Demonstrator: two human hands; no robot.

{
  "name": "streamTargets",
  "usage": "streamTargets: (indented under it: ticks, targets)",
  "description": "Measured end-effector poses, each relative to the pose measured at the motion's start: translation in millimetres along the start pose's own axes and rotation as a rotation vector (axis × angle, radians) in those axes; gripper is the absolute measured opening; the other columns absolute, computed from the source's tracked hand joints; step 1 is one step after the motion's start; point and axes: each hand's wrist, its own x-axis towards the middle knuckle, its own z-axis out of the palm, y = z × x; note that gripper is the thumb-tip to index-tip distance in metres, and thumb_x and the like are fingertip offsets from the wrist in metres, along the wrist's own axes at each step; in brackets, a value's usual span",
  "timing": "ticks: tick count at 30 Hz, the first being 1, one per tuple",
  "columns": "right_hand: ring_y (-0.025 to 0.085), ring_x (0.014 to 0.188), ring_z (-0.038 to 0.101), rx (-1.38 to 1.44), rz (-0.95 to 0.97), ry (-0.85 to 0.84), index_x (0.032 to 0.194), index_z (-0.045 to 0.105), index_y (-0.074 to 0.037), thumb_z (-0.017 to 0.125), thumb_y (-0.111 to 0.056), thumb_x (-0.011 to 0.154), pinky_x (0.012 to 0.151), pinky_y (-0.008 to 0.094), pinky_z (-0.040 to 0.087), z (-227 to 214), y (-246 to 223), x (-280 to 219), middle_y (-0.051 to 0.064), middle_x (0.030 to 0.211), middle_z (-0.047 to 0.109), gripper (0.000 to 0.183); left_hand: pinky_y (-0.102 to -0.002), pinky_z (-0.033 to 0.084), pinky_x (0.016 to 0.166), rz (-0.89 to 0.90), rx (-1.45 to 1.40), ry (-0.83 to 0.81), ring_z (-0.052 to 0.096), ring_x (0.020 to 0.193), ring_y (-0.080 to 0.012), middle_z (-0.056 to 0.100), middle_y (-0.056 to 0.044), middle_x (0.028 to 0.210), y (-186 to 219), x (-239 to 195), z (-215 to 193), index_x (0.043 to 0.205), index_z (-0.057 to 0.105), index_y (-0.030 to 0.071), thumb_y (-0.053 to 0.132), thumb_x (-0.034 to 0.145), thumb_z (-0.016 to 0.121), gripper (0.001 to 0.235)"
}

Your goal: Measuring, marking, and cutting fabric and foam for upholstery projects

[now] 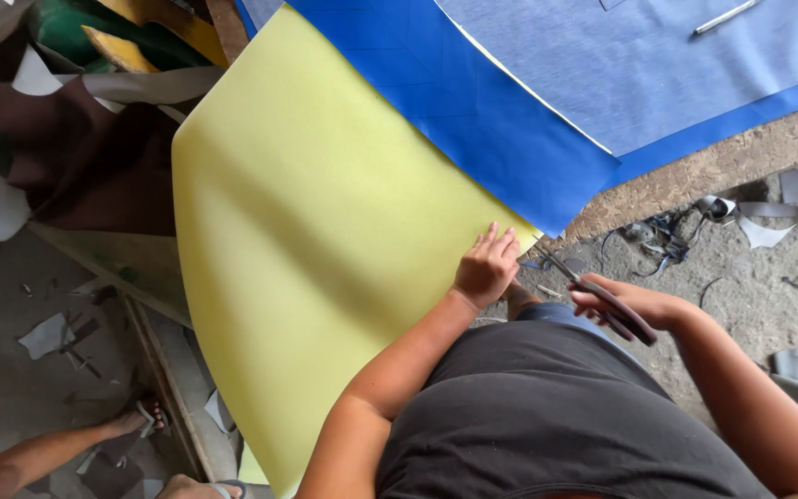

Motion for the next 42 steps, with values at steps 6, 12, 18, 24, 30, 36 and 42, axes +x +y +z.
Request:
streamTargets:
  ticks: [6,12,18,24,30,36,42]
  targets:
    - [0.034,0.105,0.062,0.146,-0.057,0.089,0.132,0.063,-0.003,0.075,-0.047,0.086,0.091,0.05,0.057,-12.2,-23.3,31.0,0.028,0.111,0.073,0.065,-0.048,0.064,0.084,0.002,0.158,0.183,0.073,0.112,-0.035,0.075,-0.007,0.115,0.8,-4.3,17.2,0.105,0.074,0.013,0.02,0.078,0.066,0.029]
    - [0.031,0.062,0.065,0.152,-0.136,0.112,0.105,0.069,0.0,0.073,-0.044,0.09,0.057,0.043,0.057,-13.5,-29.6,30.9,0.025,0.077,0.071,0.047,-0.048,0.064,0.082,0.012,0.13,0.158,0.074,0.109,-0.0361,0.077,-0.01,0.111,1.9,-3.0,19.0,0.103,0.075,0.012,0.019,0.079,0.066,0.026]
    - [0.028,0.042,0.062,0.185,-0.18,0.164,0.082,0.069,0.0,0.072,-0.039,0.092,0.041,0.037,0.049,-15.3,-33.3,22.9,0.024,0.061,0.071,0.04,-0.045,0.064,0.082,-0.03,0.074,0.157,0.075,0.108,-0.0317,0.078,-0.006,0.11,-0.4,-9.1,20.9,0.103,0.076,0.014,0.02,0.083,0.063,0.024]
    - [0.034,0.086,0.065,0.148,-0.139,0.073,0.109,0.065,0.005,0.069,-0.046,0.093,0.076,0.045,0.059,-20.0,-66.2,38.4,0.025,0.091,0.065,0.054,-0.045,0.063,0.085,0.02,0.081,0.189,0.074,0.109,-0.032,0.077,-0.006,0.11,3.4,-1.0,-3.9,0.103,0.075,0.013,0.018,0.082,0.066,0.023]
    - [0.03,0.045,0.065,0.045,-0.121,0.149,0.093,0.073,0.007,0.07,-0.05,0.092,0.04,0.035,0.049,-22.4,-73.3,24.4,0.024,0.061,0.073,0.056,-0.043,0.064,0.082,-0.07,-0.047,0.17,0.075,0.105,-0.0314,0.078,-0.006,0.105,-9.5,-7.6,13.1,0.101,0.075,0.014,0.015,0.087,0.064,0.018]
    - [0.029,0.105,0.08,-0.197,0.108,-0.126,0.116,0.062,-0.002,0.046,-0.055,0.087,0.079,0.04,0.068,-29.7,-93.3,-21.2,0.021,0.116,0.083,0.063,-0.04,0.064,0.096,-0.235,-0.447,0.031,0.069,0.118,-0.0384,0.066,-0.029,0.129,-5.0,2.8,-37.1,0.117,0.061,-0.009,0.0,0.095,0.064,0.024]
    - [0.051,0.096,0.071,0.089,-0.025,0.002,0.121,0.06,0.013,0.06,-0.058,0.093,0.075,0.058,0.061,-8.5,-125.0,9.9,0.043,0.099,0.071,0.076,-0.037,0.063,0.087,-0.041,-0.177,0.253,0.074,0.107,-0.0336,0.076,-0.02,0.113,6.7,0.6,-22.9,0.101,0.071,0.002,0.006,0.088,0.066,0.014]
